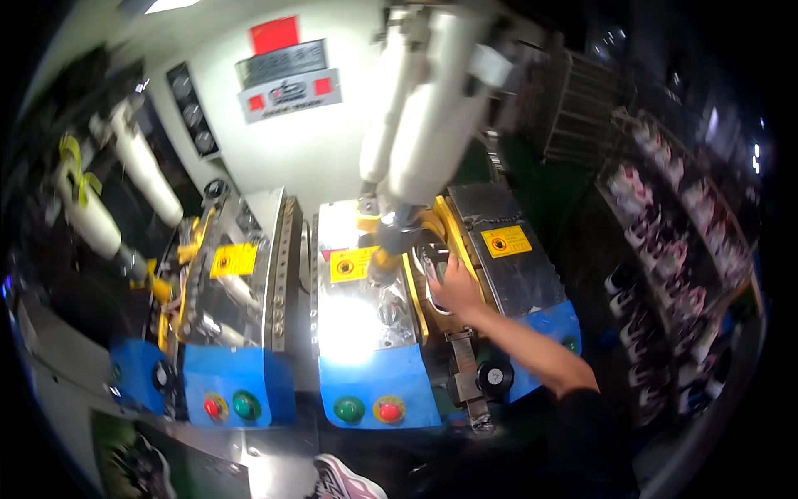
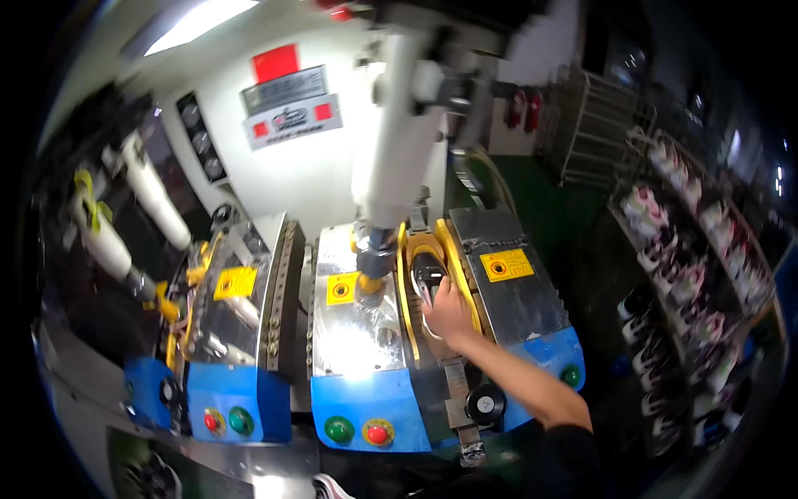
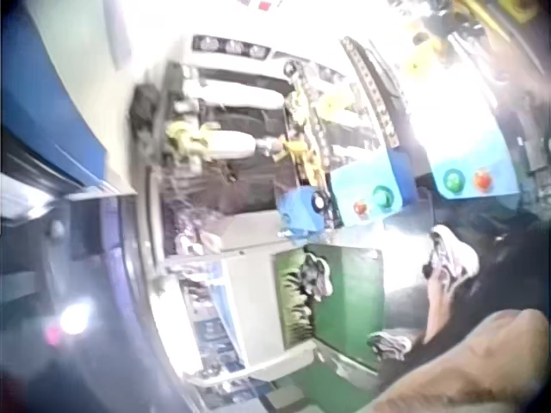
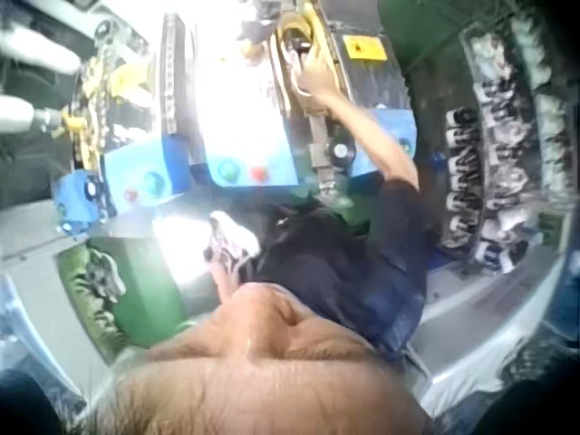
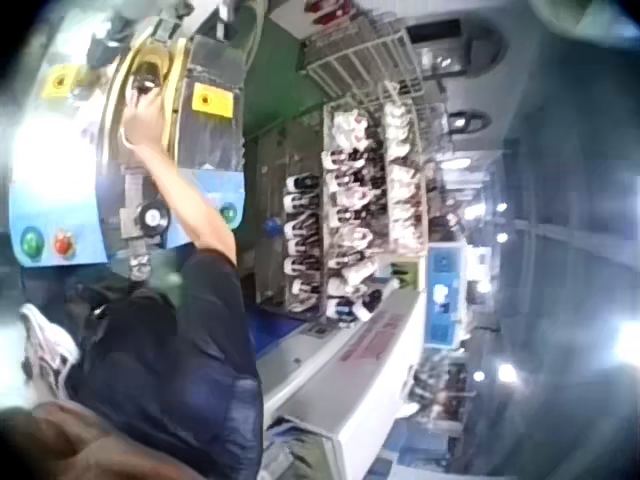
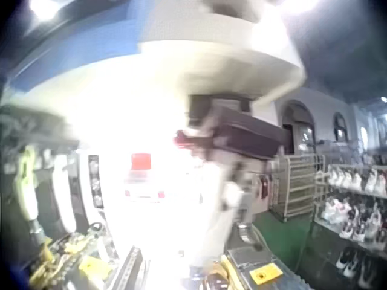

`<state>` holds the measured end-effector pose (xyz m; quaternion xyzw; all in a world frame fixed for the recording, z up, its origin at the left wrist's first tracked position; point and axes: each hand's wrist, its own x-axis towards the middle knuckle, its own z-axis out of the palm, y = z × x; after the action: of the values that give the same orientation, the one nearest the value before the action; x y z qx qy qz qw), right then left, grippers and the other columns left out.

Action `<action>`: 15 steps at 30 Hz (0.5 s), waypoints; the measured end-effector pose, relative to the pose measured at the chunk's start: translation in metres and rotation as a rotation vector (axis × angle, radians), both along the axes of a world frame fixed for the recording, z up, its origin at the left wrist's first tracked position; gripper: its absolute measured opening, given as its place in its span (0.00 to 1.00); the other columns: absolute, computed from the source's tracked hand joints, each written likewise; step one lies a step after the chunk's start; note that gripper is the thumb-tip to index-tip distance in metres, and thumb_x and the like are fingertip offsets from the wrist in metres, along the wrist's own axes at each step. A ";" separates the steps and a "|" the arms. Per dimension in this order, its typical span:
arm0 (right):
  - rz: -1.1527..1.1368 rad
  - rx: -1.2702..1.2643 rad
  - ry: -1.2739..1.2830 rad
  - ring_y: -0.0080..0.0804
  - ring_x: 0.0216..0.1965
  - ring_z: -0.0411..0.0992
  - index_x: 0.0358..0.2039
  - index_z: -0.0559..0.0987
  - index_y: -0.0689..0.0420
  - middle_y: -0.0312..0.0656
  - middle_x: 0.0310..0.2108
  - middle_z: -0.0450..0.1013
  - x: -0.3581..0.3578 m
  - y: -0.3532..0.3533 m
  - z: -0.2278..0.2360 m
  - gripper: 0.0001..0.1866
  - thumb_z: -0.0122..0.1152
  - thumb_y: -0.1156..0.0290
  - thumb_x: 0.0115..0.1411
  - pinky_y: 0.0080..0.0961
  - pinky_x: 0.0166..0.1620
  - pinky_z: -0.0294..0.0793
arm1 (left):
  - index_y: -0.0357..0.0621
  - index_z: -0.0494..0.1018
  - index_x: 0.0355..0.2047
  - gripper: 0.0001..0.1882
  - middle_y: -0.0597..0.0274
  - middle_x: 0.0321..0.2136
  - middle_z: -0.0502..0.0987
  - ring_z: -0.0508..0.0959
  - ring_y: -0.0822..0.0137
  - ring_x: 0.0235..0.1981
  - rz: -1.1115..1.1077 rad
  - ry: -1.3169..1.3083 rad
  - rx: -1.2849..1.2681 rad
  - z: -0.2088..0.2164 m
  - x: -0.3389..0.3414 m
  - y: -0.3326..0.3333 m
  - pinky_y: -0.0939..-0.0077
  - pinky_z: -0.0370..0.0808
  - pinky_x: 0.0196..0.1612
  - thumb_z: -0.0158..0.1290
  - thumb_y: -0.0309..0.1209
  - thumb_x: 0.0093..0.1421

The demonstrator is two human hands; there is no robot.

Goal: The person repeatedly places shoes onto a pressing machine to press them, inserts shoe lasts into the shoes, and loads the shoes into a conveyor machine.

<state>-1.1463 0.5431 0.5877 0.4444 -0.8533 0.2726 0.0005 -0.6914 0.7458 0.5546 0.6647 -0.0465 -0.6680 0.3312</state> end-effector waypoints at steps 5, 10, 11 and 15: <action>0.745 -0.268 0.030 0.53 0.50 0.66 0.48 0.68 0.67 0.57 0.49 0.66 0.180 0.067 0.060 0.26 0.60 0.67 0.50 0.37 0.51 0.68 | 0.39 0.63 0.52 0.23 0.54 0.41 0.71 0.75 0.55 0.39 -0.018 0.127 0.015 -0.082 0.042 0.006 0.58 0.78 0.39 0.51 0.36 0.58; 0.926 0.167 0.381 0.52 0.62 0.50 0.55 0.62 0.67 0.59 0.60 0.51 0.258 0.034 -0.006 0.30 0.50 0.59 0.57 0.54 0.61 0.46 | 0.44 0.65 0.52 0.22 0.58 0.44 0.71 0.74 0.60 0.41 -0.161 0.079 0.027 0.006 0.030 -0.003 0.64 0.76 0.39 0.50 0.39 0.59; 0.928 0.053 0.242 0.52 0.62 0.51 0.54 0.63 0.66 0.59 0.59 0.53 0.257 0.034 -0.015 0.29 0.51 0.60 0.57 0.53 0.61 0.46 | 0.46 0.64 0.52 0.23 0.60 0.44 0.71 0.74 0.62 0.40 -0.117 0.066 0.031 -0.003 0.044 0.005 0.68 0.74 0.39 0.51 0.40 0.58; 1.031 -0.510 -0.285 0.46 0.55 0.63 0.48 0.68 0.64 0.51 0.53 0.63 0.312 0.079 -0.020 0.23 0.58 0.71 0.52 0.48 0.58 0.58 | 0.41 0.64 0.50 0.25 0.59 0.40 0.72 0.73 0.64 0.38 0.063 -0.229 -0.193 0.007 0.067 0.042 0.70 0.72 0.40 0.55 0.35 0.53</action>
<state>-0.8338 0.6219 0.5677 0.7466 -0.4263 0.4912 -0.1400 -0.6239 0.7882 0.5613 0.7026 -0.1270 -0.5695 0.4072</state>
